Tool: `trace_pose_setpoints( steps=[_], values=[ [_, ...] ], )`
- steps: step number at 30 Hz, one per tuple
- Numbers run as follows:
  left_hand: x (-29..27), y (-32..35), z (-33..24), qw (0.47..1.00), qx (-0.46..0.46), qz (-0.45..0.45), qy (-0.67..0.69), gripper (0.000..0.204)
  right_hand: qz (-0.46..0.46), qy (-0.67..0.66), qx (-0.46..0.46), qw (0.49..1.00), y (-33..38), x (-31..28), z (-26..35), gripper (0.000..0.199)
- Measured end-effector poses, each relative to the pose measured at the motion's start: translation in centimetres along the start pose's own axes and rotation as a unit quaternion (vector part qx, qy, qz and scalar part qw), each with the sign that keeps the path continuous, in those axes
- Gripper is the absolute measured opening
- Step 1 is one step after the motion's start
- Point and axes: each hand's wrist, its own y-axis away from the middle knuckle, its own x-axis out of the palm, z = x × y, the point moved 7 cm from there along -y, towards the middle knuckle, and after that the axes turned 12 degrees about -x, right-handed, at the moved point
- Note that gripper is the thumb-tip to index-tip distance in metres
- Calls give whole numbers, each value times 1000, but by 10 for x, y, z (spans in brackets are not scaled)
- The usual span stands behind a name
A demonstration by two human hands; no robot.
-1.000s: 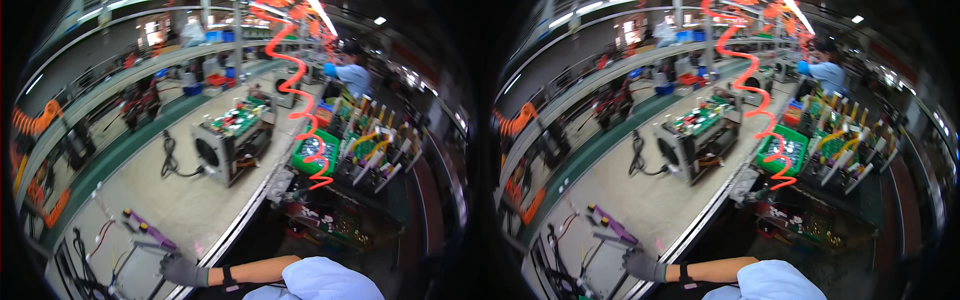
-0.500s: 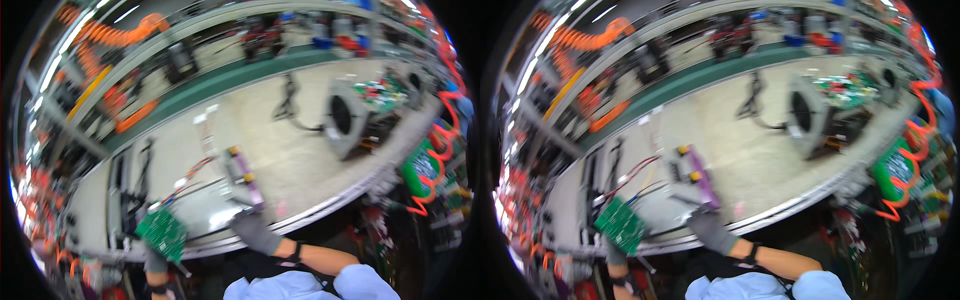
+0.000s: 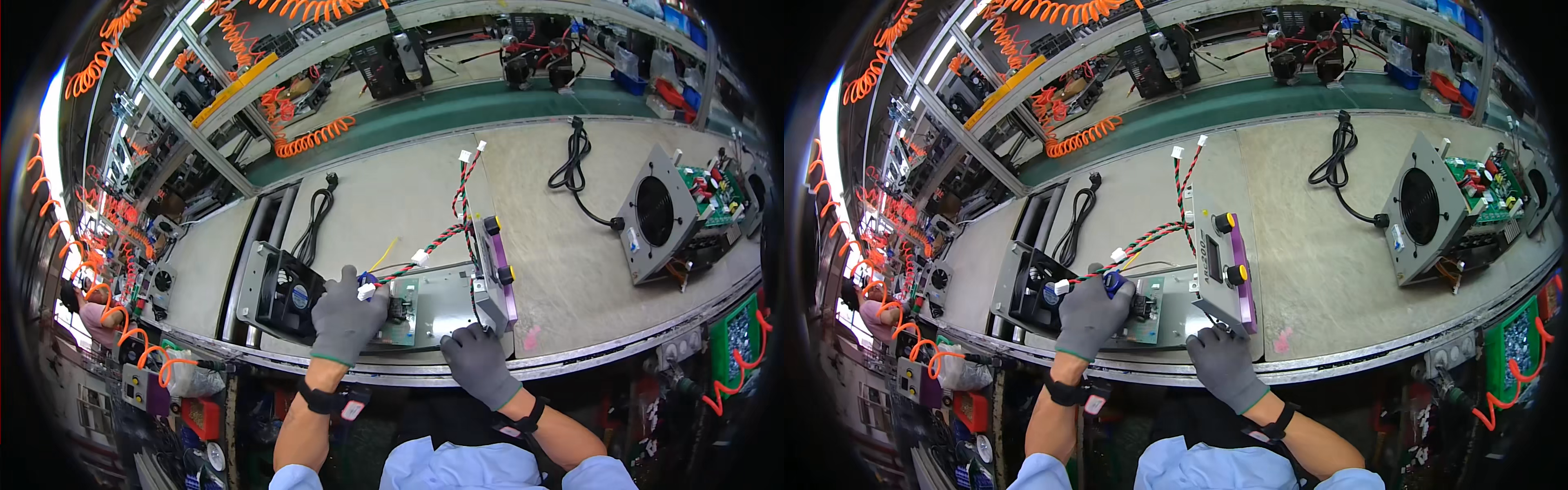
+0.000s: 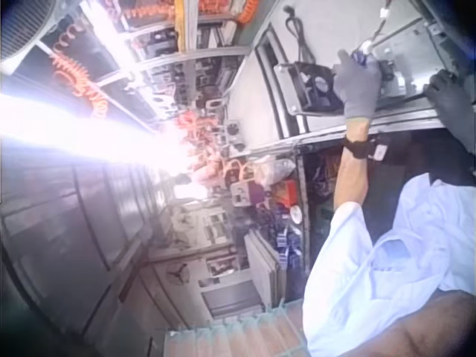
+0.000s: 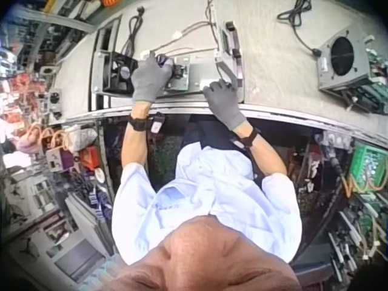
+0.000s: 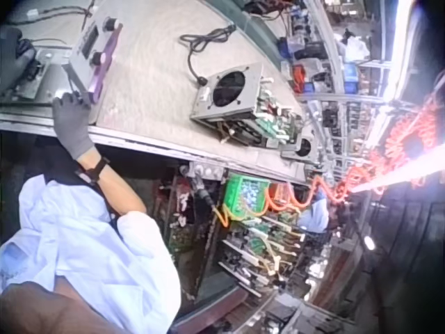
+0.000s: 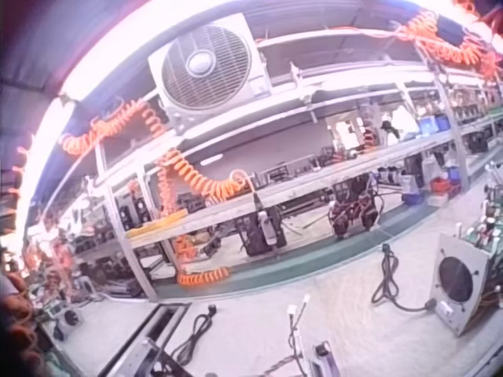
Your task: Assembling electronic components and circuit boards into a power supply housing on a production line.
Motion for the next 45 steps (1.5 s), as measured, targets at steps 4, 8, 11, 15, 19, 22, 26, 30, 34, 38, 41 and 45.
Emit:
trace_pose_setpoints(
  steps=[4,8,11,15,19,22,26,30,34,38,41,45],
  values=[
    [20,-11,-12,998,-11,53,-42,56,-6,-14,-5,1000,-1,-2,-1,10],
    [27,-12,-12,998,-8,61,-10,57,5,5,-9,1000,-2,-1,0,11],
    [30,-11,-10,998,-12,68,-15,59,5,7,-19,1000,-3,2,3,11],
    [32,-10,-11,997,-20,74,-19,61,0,4,0,1000,-5,3,2,8],
    [29,-9,-15,997,-8,72,-10,61,-7,14,-6,1000,-13,-8,7,9],
    [30,-11,-15,998,12,60,-19,61,1,-6,17,1000,-17,-13,10,17],
    [51,-11,-3,995,-13,91,-27,61,14,-61,95,994,-17,5,-1,32],
    [56,6,-14,962,234,-36,-134,40,-46,-102,17,994,-37,36,-21,43],
    [38,7,-24,959,250,34,129,64,181,266,-103,941,-39,72,-26,42],
    [23,11,-30,947,294,50,121,51,177,407,-109,889,-41,86,-29,44],
    [21,9,-31,947,313,-42,61,47,222,768,-231,555,-37,121,-27,46],
    [31,4,-34,938,338,-64,47,34,297,704,-276,583,-26,133,-29,51]
  ],
)
